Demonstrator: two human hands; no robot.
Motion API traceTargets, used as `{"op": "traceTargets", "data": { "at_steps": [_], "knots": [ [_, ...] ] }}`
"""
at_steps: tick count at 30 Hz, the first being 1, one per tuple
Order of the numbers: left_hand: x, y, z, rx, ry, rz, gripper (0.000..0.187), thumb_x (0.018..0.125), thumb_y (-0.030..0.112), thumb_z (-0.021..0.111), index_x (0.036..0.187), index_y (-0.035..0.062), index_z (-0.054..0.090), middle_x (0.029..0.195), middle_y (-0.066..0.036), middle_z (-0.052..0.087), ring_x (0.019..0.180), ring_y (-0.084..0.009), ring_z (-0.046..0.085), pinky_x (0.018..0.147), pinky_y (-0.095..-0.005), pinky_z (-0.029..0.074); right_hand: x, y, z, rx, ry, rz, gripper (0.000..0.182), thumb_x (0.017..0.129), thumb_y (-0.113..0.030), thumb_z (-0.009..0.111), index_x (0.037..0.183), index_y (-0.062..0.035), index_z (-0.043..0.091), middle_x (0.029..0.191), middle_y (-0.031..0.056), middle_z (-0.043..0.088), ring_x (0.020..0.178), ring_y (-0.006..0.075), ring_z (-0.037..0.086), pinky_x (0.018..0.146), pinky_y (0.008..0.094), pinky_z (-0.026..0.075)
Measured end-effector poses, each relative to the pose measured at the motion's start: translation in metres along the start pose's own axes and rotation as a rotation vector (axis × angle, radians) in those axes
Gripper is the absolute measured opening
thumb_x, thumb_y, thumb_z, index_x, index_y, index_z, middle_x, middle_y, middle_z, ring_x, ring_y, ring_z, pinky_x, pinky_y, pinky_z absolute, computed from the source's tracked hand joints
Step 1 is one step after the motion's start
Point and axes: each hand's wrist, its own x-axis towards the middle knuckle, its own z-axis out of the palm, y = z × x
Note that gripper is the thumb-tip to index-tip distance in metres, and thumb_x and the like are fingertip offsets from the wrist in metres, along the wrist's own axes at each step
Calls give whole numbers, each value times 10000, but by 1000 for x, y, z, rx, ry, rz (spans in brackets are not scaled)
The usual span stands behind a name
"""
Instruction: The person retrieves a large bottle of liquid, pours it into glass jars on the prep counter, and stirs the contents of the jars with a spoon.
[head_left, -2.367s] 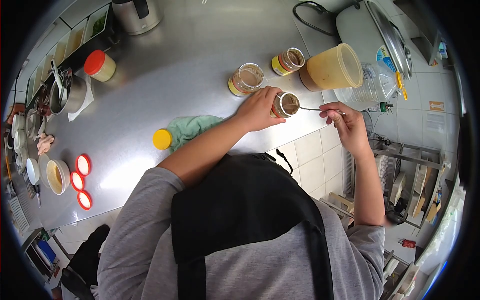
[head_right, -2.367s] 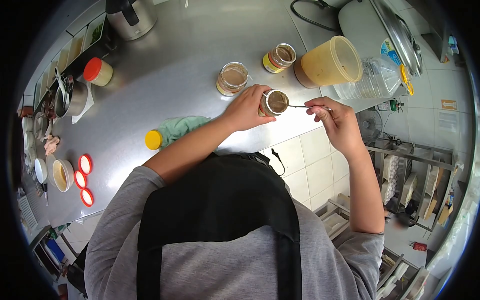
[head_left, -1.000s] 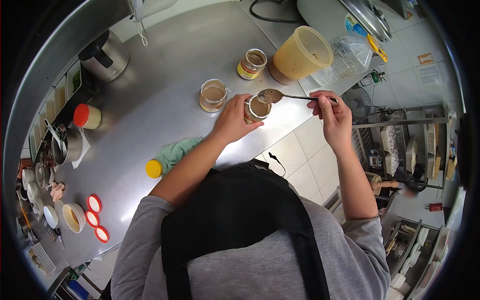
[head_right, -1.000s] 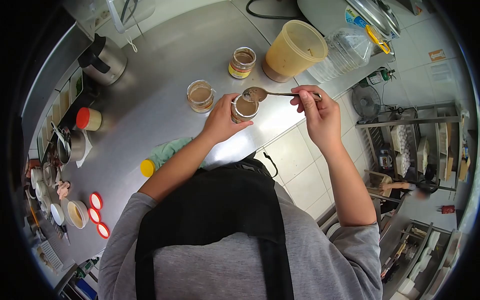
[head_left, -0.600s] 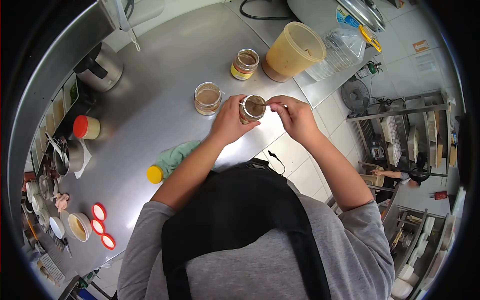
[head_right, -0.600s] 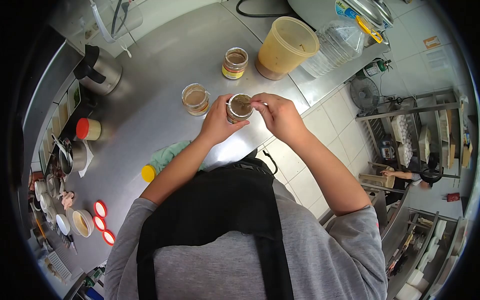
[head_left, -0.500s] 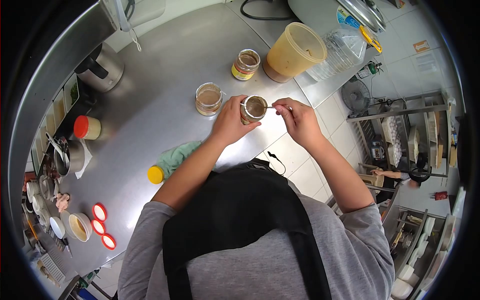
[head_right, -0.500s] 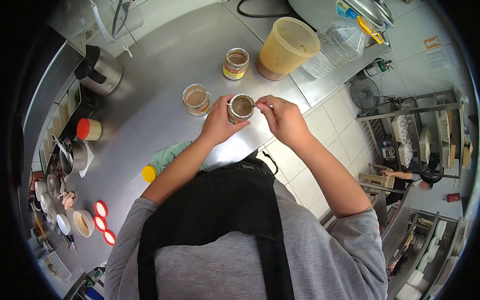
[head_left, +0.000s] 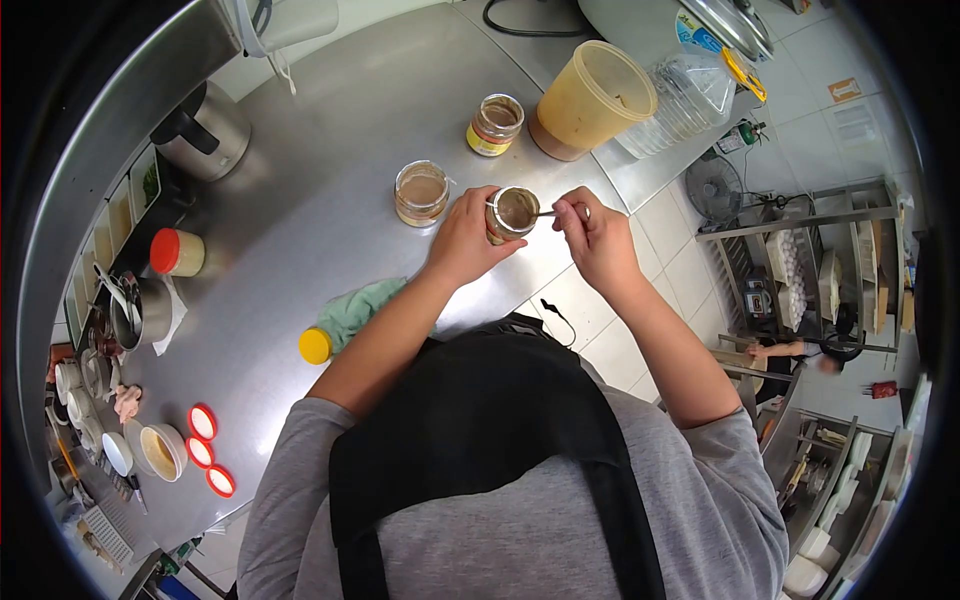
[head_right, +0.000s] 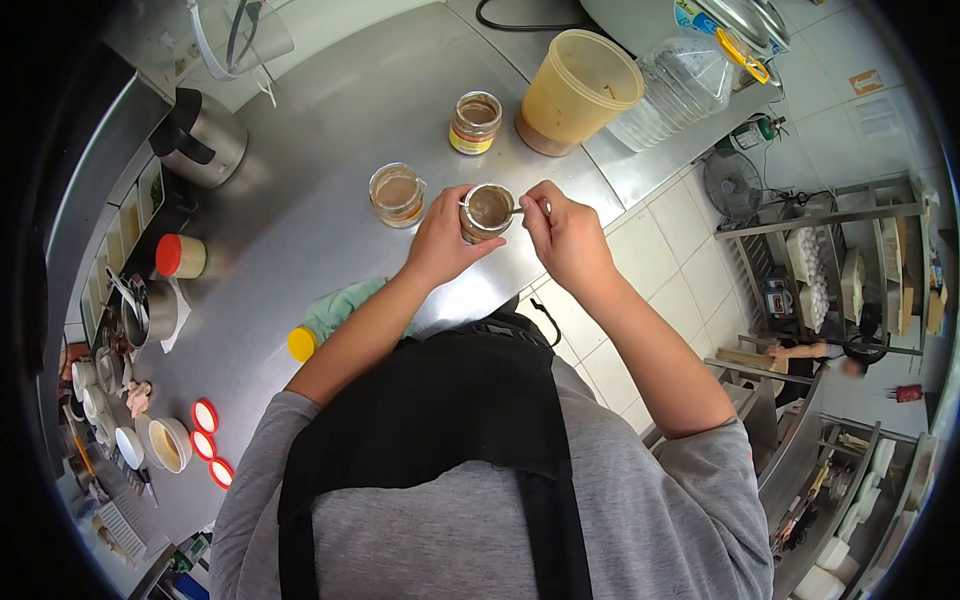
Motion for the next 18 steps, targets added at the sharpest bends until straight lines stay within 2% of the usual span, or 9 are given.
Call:
{"op": "traceTargets", "data": {
  "at_steps": [1, 3, 4, 6, 9, 15, 18],
  "knots": [
    [0, 0, 1, 0, 6, 2, 781, 691, 296, 885, 1285, 33, 451, 1221, -144, 552, 1142, -332, 559, 957, -413, 466, -1, -1, 1, -2, -1, 0, 186, 987, -181, 599, 943, -1, 585, 707, 118, 673, 611, 242, 668, 576, 332, 522],
    [0, -1, 2, -4, 17, 21, 777, 693, 293, 884, 1285, 35, 452, 1222, -144, 552, 1143, -331, 559, 955, -413, 467, -4, -1, 7, 296, -50, 273, 203, 1002, -192, 587, 954, 3, 562, 737, 101, 688, 657, 170, 680, 602, 299, 544],
    [0, -2, 2, -5, 28, 40, 773, 694, 291, 883, 1285, 38, 452, 1222, -143, 551, 1144, -331, 558, 954, -413, 468, -7, 1, 10, 294, -53, 272, 203, 1002, -192, 587, 954, 3, 562, 737, 101, 688, 657, 170, 680, 602, 299, 544],
    [0, -2, 1, -7, 25, 34, 770, 695, 290, 881, 1284, 41, 453, 1219, -143, 551, 1145, -332, 557, 953, -413, 468, -11, 3, 17, 705, 44, 330, 199, 1002, -179, 593, 953, 6, 539, 811, 112, 697, 732, 150, 687, 649, 282, 571],
    [0, 0, 0, -9, 16, 17, 763, 697, 289, 879, 1281, 46, 453, 1211, -142, 552, 1147, -332, 555, 951, -415, 469, -16, -5, 13, 807, 128, 303, 179, 990, -145, 608, 936, 5, 527, 873, 147, 692, 770, 182, 696, 681, 296, 589],
    [0, -3, 1, 43, 24, 36, 800, 695, 317, 885, 1300, 37, 441, 1227, -151, 557, 1120, -314, 584, 929, -404, 488, -24, -9, 6, 765, 238, 242, 176, 948, -93, 662, 916, 18, 529, 864, 143, 691, 775, 191, 709, 682, 292, 599],
    [1, -4, 2, 45, 31, 56, 800, 696, 319, 883, 1300, 37, 441, 1229, -152, 556, 1123, -314, 582, 930, -405, 487, -28, -8, 15, 442, 244, 45, 180, 911, -80, 707, 891, 13, 555, 789, 105, 702, 748, 150, 711, 644, 276, 590]
  ]
}}
